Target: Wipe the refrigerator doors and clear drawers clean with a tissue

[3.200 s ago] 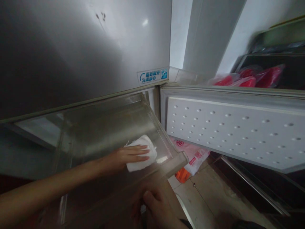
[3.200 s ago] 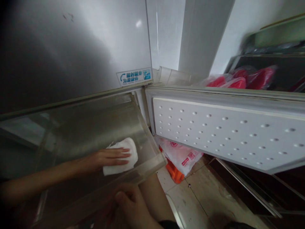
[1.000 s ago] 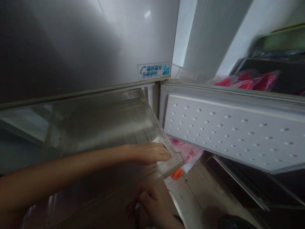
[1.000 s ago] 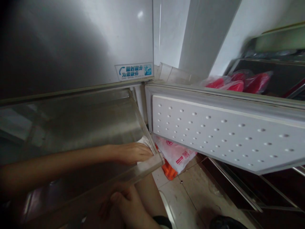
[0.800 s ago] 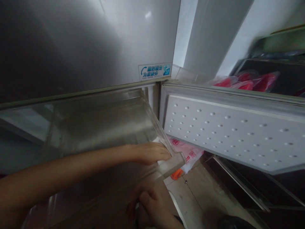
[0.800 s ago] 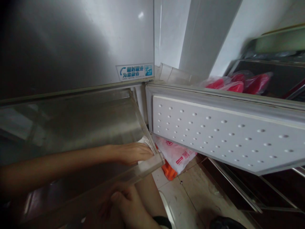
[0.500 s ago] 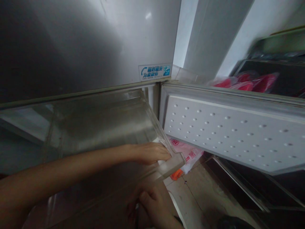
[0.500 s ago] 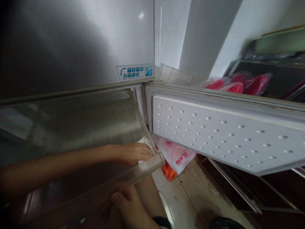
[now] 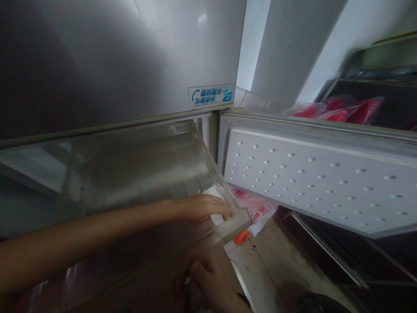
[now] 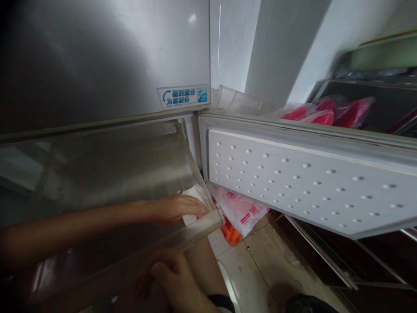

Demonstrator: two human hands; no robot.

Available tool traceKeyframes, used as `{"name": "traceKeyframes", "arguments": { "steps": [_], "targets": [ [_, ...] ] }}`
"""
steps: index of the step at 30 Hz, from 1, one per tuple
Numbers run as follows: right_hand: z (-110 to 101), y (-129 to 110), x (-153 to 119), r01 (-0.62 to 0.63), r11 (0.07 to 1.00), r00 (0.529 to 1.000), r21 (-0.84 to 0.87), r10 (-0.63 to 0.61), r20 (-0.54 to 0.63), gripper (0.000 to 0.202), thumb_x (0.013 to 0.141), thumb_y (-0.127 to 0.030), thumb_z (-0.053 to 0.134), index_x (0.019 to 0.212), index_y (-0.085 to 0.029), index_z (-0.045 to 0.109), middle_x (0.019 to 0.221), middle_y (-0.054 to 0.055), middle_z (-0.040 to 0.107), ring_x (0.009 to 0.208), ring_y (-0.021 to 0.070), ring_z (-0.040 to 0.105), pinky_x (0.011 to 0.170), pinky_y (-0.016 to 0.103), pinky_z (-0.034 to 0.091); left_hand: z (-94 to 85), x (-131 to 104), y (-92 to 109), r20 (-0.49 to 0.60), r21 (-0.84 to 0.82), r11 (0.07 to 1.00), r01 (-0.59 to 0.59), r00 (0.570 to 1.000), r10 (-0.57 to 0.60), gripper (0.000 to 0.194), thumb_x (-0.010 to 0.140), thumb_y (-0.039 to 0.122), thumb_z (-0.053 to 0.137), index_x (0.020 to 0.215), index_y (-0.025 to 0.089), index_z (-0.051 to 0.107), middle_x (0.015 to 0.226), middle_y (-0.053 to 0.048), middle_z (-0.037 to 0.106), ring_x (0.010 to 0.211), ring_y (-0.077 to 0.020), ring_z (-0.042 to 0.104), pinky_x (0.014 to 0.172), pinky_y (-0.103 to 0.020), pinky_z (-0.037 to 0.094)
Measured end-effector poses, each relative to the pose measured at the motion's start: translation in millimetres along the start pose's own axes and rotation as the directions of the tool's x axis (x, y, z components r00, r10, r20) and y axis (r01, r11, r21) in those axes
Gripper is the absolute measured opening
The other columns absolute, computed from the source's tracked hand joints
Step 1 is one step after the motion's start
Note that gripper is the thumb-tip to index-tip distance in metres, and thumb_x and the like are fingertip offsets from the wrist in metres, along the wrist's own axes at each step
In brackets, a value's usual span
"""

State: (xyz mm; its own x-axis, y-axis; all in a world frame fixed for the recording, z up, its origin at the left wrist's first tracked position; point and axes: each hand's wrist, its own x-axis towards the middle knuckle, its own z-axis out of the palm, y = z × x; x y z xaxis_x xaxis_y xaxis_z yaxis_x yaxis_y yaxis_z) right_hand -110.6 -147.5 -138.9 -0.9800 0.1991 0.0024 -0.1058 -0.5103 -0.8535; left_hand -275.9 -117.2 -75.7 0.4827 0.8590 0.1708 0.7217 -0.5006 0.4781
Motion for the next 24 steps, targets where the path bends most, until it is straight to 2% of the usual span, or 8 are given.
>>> {"name": "traceKeyframes", "arguments": {
  "steps": [4,9,13,16,19,22,24],
  "targets": [
    [-2,6,0,0.002,1.000,1.000,0.026,-0.002,-0.014,0.030,0.077,-0.039,0.054,0.060,-0.016,0.065,0.054,0.002,0.060,0.054,0.0126,0.057,0.055,0.022,0.047,3.4,0,0,-0.103,-0.087,0.996,-0.009,0.995,0.000,0.030,0.092,0.010,0.037,0.108,0.008,0.063,0.116,-0.017,0.069,0.112,-0.0226,0.062,0.102,-0.035,0.045],
    [-3,6,0,-0.027,1.000,0.999,0.013,0.027,-0.045,0.028,0.076,-0.040,0.057,0.068,-0.016,0.068,0.059,0.003,0.063,0.056,0.0138,0.059,0.059,0.024,0.049,14.5,-2,-1,0.106,0.012,0.997,-0.071,0.992,0.069,0.031,0.091,0.013,0.043,0.115,0.004,0.060,0.125,-0.022,0.065,0.123,-0.0246,0.057,0.112,-0.033,0.037],
    [-1,2,1,0.006,1.000,1.000,0.024,-0.006,0.015,0.035,0.079,-0.045,0.055,0.061,-0.017,0.066,0.053,0.002,0.060,0.051,0.0125,0.056,0.056,0.023,0.047,12.6,-1,4,0.209,0.021,0.997,-0.069,0.976,0.064,0.028,0.092,0.012,0.041,0.109,0.006,0.063,0.127,-0.020,0.065,0.125,-0.0229,0.056,0.117,-0.034,0.030],
    [-1,0,1,0.037,0.999,0.999,0.011,-0.037,-0.009,0.034,0.078,-0.041,0.056,0.056,-0.017,0.064,0.051,0.001,0.059,0.050,0.0113,0.054,0.059,0.022,0.047,5.7,0,13,0.256,0.046,0.999,-0.002,0.967,-0.010,0.032,0.094,0.015,0.039,0.118,0.005,0.060,0.126,-0.020,0.065,0.123,-0.0246,0.058,0.117,-0.037,0.029],
    [-2,2,1,-0.001,1.000,0.999,0.003,0.001,-0.037,0.030,0.075,-0.041,0.056,0.060,-0.017,0.066,0.053,0.002,0.061,0.052,0.0125,0.055,0.057,0.023,0.047,0.8,-1,19,0.295,0.053,0.996,0.077,0.951,-0.089,0.038,0.096,0.016,0.038,0.128,0.003,0.053,0.130,-0.021,0.062,0.126,-0.0262,0.056,0.117,-0.037,0.029],
    [-1,2,0,-0.032,0.999,0.999,-0.003,0.032,-0.040,0.028,0.075,-0.038,0.054,0.061,-0.017,0.065,0.054,0.002,0.061,0.053,0.0129,0.056,0.056,0.023,0.047,1.9,-4,18,0.290,0.003,0.997,0.072,0.954,-0.070,0.039,0.095,0.014,0.037,0.129,0.005,0.052,0.136,-0.018,0.058,0.131,-0.0207,0.051,0.119,-0.030,0.023],
    [-1,0,0,-0.021,1.000,0.999,-0.015,0.021,-0.024,0.027,0.075,-0.035,0.053,0.059,-0.016,0.064,0.054,0.002,0.060,0.053,0.0125,0.056,0.057,0.023,0.047,5.5,-8,14,0.259,-0.027,0.999,0.042,0.965,-0.034,0.040,0.094,0.014,0.036,0.130,0.006,0.051,0.141,-0.018,0.053,0.136,-0.0181,0.045,0.118,-0.029,0.025]
  ]
}}
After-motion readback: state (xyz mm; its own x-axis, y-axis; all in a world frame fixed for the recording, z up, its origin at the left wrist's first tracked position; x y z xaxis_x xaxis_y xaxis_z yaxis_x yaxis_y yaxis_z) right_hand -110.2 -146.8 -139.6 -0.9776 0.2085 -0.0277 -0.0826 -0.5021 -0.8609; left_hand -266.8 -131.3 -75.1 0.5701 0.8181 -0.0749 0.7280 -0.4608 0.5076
